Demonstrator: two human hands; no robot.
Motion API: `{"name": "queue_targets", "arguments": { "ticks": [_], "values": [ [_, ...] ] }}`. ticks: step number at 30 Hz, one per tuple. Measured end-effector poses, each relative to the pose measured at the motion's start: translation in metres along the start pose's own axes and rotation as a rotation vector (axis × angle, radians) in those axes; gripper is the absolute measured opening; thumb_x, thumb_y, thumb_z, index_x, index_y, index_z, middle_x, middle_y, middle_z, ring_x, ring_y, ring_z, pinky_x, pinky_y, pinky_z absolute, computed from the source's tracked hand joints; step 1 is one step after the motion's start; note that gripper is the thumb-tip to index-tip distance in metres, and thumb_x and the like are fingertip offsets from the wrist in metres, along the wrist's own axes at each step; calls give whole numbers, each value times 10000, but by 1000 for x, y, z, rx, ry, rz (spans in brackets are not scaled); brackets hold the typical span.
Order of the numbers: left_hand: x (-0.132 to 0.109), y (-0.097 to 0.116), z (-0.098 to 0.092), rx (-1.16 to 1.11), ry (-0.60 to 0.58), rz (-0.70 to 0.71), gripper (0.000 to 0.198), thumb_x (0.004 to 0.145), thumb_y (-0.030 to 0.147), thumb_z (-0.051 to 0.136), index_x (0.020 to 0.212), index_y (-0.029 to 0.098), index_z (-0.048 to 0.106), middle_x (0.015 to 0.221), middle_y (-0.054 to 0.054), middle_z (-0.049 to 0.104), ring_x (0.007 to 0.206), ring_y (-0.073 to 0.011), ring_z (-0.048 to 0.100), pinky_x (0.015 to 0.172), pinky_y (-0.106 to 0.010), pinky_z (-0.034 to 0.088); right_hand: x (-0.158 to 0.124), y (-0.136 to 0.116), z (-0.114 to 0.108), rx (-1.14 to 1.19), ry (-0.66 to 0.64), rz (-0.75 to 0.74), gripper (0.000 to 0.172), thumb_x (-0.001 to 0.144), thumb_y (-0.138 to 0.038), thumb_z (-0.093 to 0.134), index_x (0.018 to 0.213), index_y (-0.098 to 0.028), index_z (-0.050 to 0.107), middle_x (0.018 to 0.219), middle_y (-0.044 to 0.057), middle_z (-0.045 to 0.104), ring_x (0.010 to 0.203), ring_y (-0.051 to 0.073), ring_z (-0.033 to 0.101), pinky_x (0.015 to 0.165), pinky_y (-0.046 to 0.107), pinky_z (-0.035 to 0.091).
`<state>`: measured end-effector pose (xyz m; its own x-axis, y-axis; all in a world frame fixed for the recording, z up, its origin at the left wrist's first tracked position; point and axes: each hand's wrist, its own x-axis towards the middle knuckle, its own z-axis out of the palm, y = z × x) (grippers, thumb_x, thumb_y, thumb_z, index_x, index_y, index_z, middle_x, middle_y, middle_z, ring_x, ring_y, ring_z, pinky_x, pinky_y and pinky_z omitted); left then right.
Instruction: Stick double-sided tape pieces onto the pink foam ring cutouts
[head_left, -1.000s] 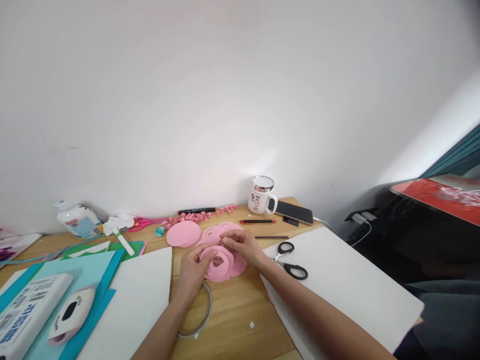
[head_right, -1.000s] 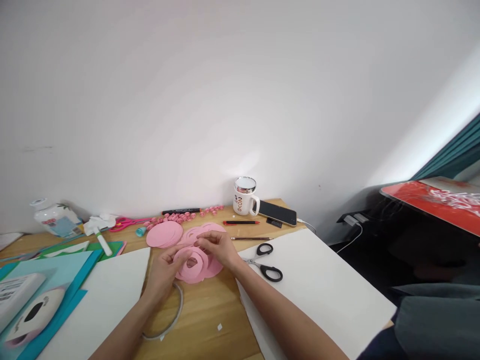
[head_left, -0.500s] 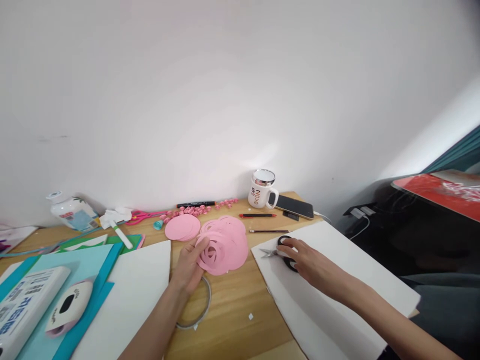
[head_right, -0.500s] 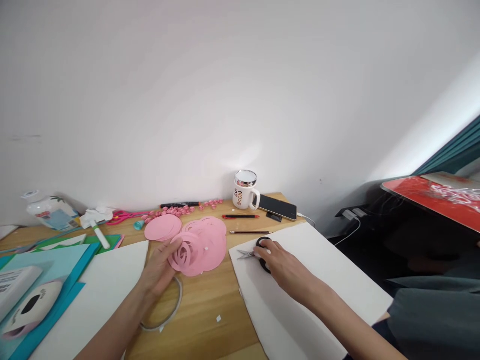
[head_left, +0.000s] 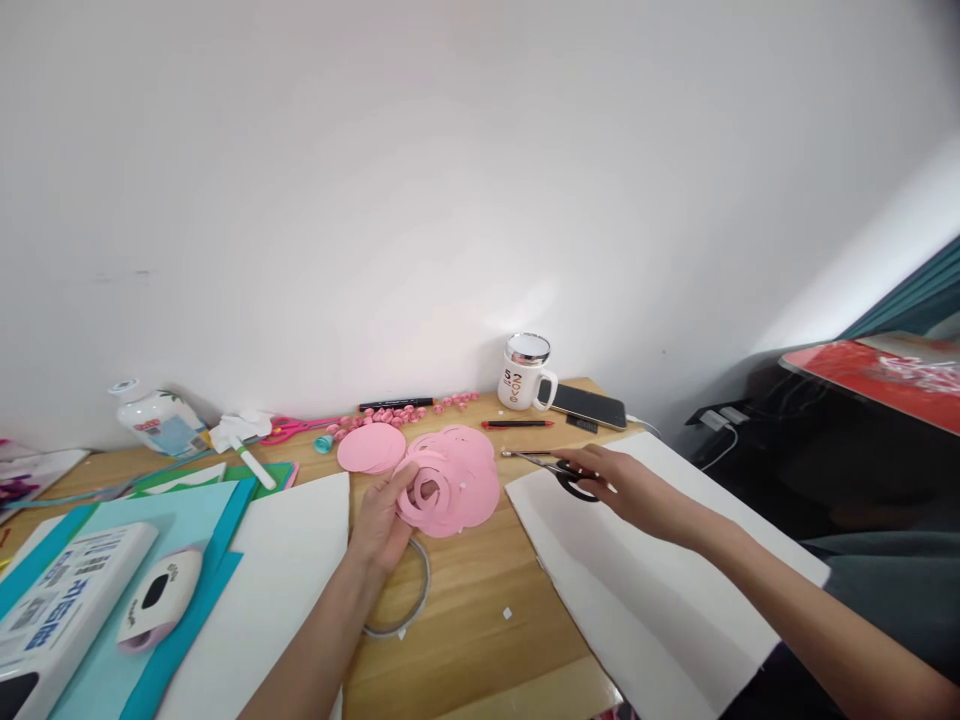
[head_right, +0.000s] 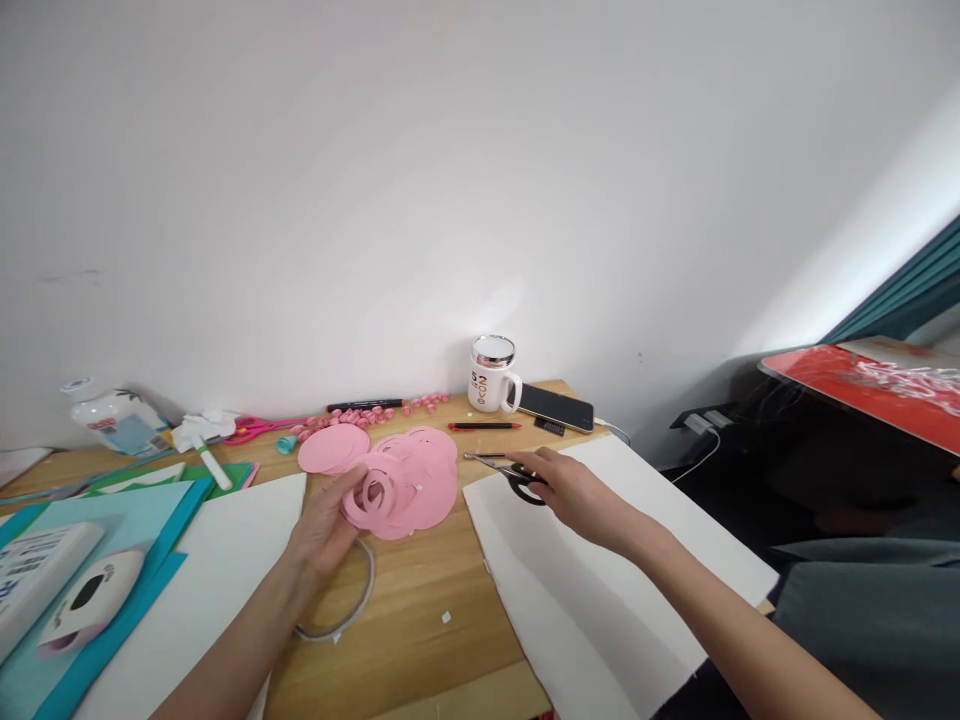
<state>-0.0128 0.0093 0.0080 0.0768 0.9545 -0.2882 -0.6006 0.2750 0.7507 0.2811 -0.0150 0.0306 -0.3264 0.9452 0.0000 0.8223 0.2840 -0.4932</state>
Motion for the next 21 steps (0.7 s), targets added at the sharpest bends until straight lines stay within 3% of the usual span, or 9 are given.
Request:
{"name": "queue_targets", "arguments": {
  "ticks": [3, 6, 8, 12, 21],
  "values": [
    [0, 1, 0, 0, 4, 7, 241, 564, 207, 758, 758, 82, 690, 691, -73, 711, 595, -157, 631, 571, -240, 491, 5, -22, 1, 502, -80, -10, 469, 830, -278, 455, 1291, -238, 380, 971, 72, 608, 831, 174, 572, 725, 326, 477],
    [-2, 2, 2, 13, 5, 17, 254, 575, 204, 751, 785, 76, 688, 709, -82, 715, 613, -167, 637, 584, -246, 495, 14, -46, 15, 736, -132, -42, 559, 716, -335, 634, 1228, -202, 453, 867, 43, 589, 791, 163, 541, 693, 303, 470],
    [-3, 2, 3, 25, -13, 30, 258, 593, 207, 742, 813, 84, 687, 741, -85, 720, 638, -172, 644, 592, -248, 495, 20, -59, 28, 795, -167, -71, 510, 672, -365, 677, 1126, -180, 538, 812, 26, 574, 749, 148, 522, 683, 285, 447],
    [-4, 2, 4, 63, -33, 38, 279, 580, 236, 753, 802, 80, 690, 734, -97, 722, 622, -192, 651, 572, -264, 494, 29, -72, 47, 843, -270, 14, 447, 659, -423, 678, 1007, -155, 601, 755, 24, 578, 662, 128, 495, 595, 243, 397],
    [-5, 2, 4, 97, 8, 43, 294, 530, 234, 781, 760, 68, 702, 634, -86, 709, 512, -154, 619, 486, -234, 462, 33, -79, 51, 845, -296, 62, 436, 629, -422, 695, 959, -150, 608, 752, 25, 584, 642, 122, 474, 550, 218, 357]
  ]
}}
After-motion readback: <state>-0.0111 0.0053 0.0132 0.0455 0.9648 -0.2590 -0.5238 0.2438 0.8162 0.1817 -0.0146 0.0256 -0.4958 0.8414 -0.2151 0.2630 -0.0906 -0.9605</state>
